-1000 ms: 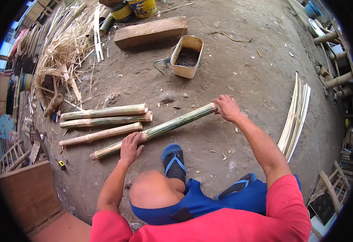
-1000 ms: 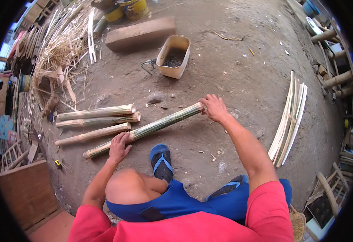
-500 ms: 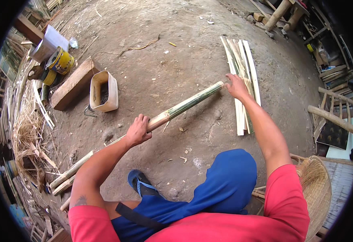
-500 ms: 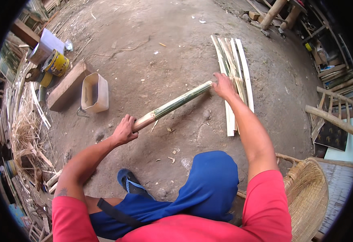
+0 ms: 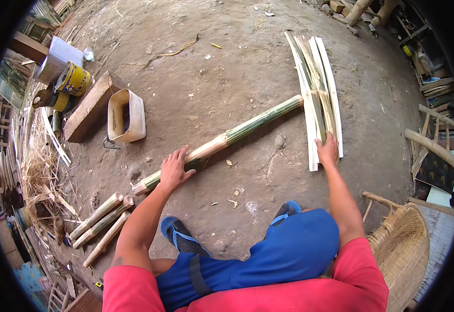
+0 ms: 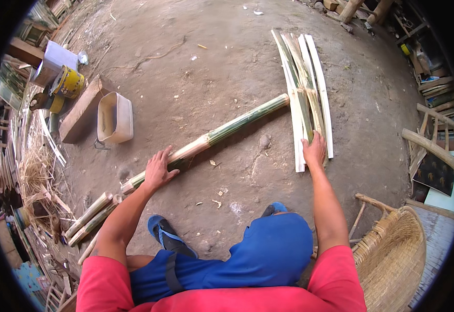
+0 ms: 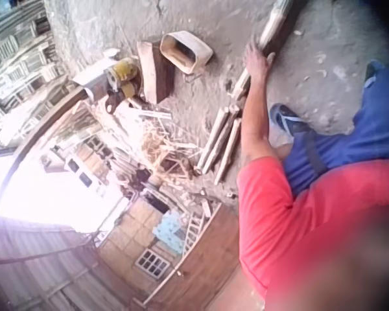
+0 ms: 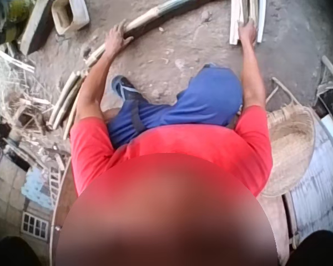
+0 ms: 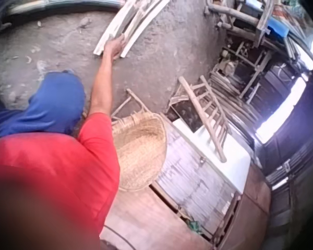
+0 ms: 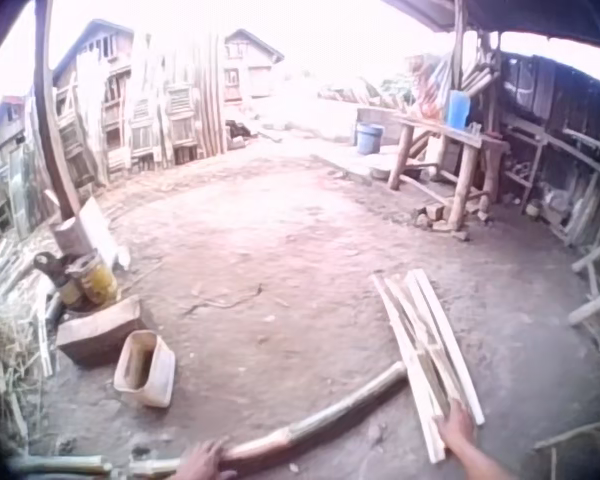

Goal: The person assembles a rectangular bamboo frame by joining cut bamboo poles at the corners. They use a hammer to drive nails into the joints, securing the pieces together. The person works on the ground in a cluttered workshop, handling bamboo poles, nails, and a hammer.

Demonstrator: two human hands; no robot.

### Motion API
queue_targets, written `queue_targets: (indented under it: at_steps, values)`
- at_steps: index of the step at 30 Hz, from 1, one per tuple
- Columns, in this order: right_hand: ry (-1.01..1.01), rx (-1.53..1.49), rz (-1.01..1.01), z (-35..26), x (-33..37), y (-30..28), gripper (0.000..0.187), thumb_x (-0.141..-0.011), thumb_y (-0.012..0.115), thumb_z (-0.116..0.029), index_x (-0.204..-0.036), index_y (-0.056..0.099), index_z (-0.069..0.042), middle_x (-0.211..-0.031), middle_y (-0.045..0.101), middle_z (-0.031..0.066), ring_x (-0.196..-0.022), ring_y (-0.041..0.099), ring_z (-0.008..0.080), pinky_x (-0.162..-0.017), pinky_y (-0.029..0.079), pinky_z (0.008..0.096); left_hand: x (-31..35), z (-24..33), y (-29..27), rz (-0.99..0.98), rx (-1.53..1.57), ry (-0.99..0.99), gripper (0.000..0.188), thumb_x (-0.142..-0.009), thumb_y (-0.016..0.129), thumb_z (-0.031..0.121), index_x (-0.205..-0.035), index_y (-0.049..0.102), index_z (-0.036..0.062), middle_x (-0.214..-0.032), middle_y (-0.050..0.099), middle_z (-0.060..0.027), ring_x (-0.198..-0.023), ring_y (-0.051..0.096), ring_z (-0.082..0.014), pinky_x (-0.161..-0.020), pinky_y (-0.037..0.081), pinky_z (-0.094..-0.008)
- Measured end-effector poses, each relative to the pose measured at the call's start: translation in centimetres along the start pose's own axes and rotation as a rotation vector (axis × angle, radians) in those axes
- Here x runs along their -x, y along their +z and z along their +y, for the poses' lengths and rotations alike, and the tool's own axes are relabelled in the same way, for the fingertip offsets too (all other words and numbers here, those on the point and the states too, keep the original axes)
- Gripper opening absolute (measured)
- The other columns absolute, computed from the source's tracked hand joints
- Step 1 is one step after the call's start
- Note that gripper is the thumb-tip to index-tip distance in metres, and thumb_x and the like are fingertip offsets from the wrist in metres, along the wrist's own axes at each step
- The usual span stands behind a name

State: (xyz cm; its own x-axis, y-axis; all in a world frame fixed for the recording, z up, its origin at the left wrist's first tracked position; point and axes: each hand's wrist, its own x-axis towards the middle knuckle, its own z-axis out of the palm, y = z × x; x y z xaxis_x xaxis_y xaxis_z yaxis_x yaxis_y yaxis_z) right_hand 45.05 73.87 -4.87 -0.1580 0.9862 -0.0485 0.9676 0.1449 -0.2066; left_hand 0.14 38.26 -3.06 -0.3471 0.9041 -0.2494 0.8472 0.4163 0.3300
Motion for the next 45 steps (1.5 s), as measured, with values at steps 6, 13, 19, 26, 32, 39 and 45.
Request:
queue_targets:
  at_steps: [6, 13, 19, 26, 32, 39, 45]
  values:
    - [0.052, -0.016, -0.056, -0.1, -1.0, -0.7, 0.067, -0.082, 0.084, -0.037, -0.134, 0.056, -0.005, -0.126, 0.06, 0.0219, -0.123, 0.055, 0.0402, -0.105, 0.046, 0.049, 5.7, -6.0, 0.0, -0.065, -0.155, -0.172, 0.085, -0.078, 0.085, 0.032, -0.149, 0.043, 0.0132, -0.136, 0.056, -0.0115, -0.125, 0.054, -0.0322, -0.106, 0.043, -0.0463]
    - [0.025, -0.235, -0.067, -2.3, 0.1, -1.9, 0.063, -0.082, 0.082, -0.041, -0.125, 0.053, -0.004, -0.114, 0.069, 0.0258, -0.111, 0.065, 0.0439, -0.093, 0.05, 0.0518, -1.1, 0.4, 1.4, -0.03, -0.005, 0.006, 0.082, -0.079, 0.083, 0.029, -0.149, 0.043, 0.011, -0.137, 0.057, -0.0137, -0.129, 0.055, -0.0346, -0.108, 0.043, -0.0505]
    - [-0.027, -0.322, 0.025, -6.2, 0.3, -3.6, 0.057, -0.084, 0.079, -0.035, -0.124, 0.053, -0.004, -0.113, 0.07, 0.0245, -0.107, 0.067, 0.0437, -0.091, 0.051, 0.0506, -4.0, 4.8, 2.7, -0.086, 0.087, -0.102, 0.063, -0.085, 0.067, 0.008, -0.145, 0.051, 0.0159, -0.131, 0.062, -0.0151, -0.122, 0.06, -0.0386, -0.103, 0.045, -0.0537]
    - [-0.333, -0.558, -0.044, -15.2, -2.6, -3.7, 0.053, -0.082, 0.081, -0.032, -0.12, 0.059, -0.002, -0.109, 0.071, 0.0219, -0.103, 0.069, 0.0391, -0.092, 0.053, 0.0461, -4.0, 4.9, 2.6, 0.036, 0.14, -0.055, 0.065, -0.084, 0.065, 0.001, -0.146, 0.052, 0.0171, -0.132, 0.062, -0.0134, -0.125, 0.058, -0.0365, -0.105, 0.041, -0.0528]
    - [-0.385, -0.282, -0.145, -19.3, -2.5, 0.9, 0.056, -0.085, 0.08, -0.033, -0.127, 0.057, -0.004, -0.123, 0.066, 0.0199, -0.12, 0.06, 0.0393, -0.101, 0.048, 0.0478, -1.5, 5.5, 4.2, -0.008, 0.139, -0.101, 0.073, -0.082, 0.07, 0.0, -0.149, 0.046, 0.0164, -0.132, 0.061, -0.0105, -0.13, 0.055, -0.0334, -0.108, 0.04, -0.0534]
    - [-0.387, -0.089, -0.167, -16.5, -0.2, 3.4, 0.077, -0.084, 0.083, -0.037, -0.146, 0.048, -0.01, -0.136, 0.057, 0.0153, -0.128, 0.053, 0.0395, -0.105, 0.046, 0.0507, -0.2, 10.9, 6.4, 0.099, -0.071, -0.002, 0.069, -0.097, 0.05, 0.006, -0.162, 0.029, 0.0136, -0.166, 0.031, -0.0069, -0.155, 0.027, -0.0303, -0.125, 0.022, -0.0543]
    - [-0.356, -0.193, -0.241, -15.3, -0.1, 2.5, 0.073, -0.085, 0.082, -0.035, -0.142, 0.049, -0.006, -0.13, 0.062, 0.0234, -0.121, 0.06, 0.0425, -0.101, 0.049, 0.0503, 1.7, 8.7, 7.0, 0.313, 0.092, -0.126, 0.079, -0.092, 0.066, 0.016, -0.161, 0.028, 0.0151, -0.163, 0.033, -0.009, -0.154, 0.027, -0.0308, -0.125, 0.021, -0.0531]
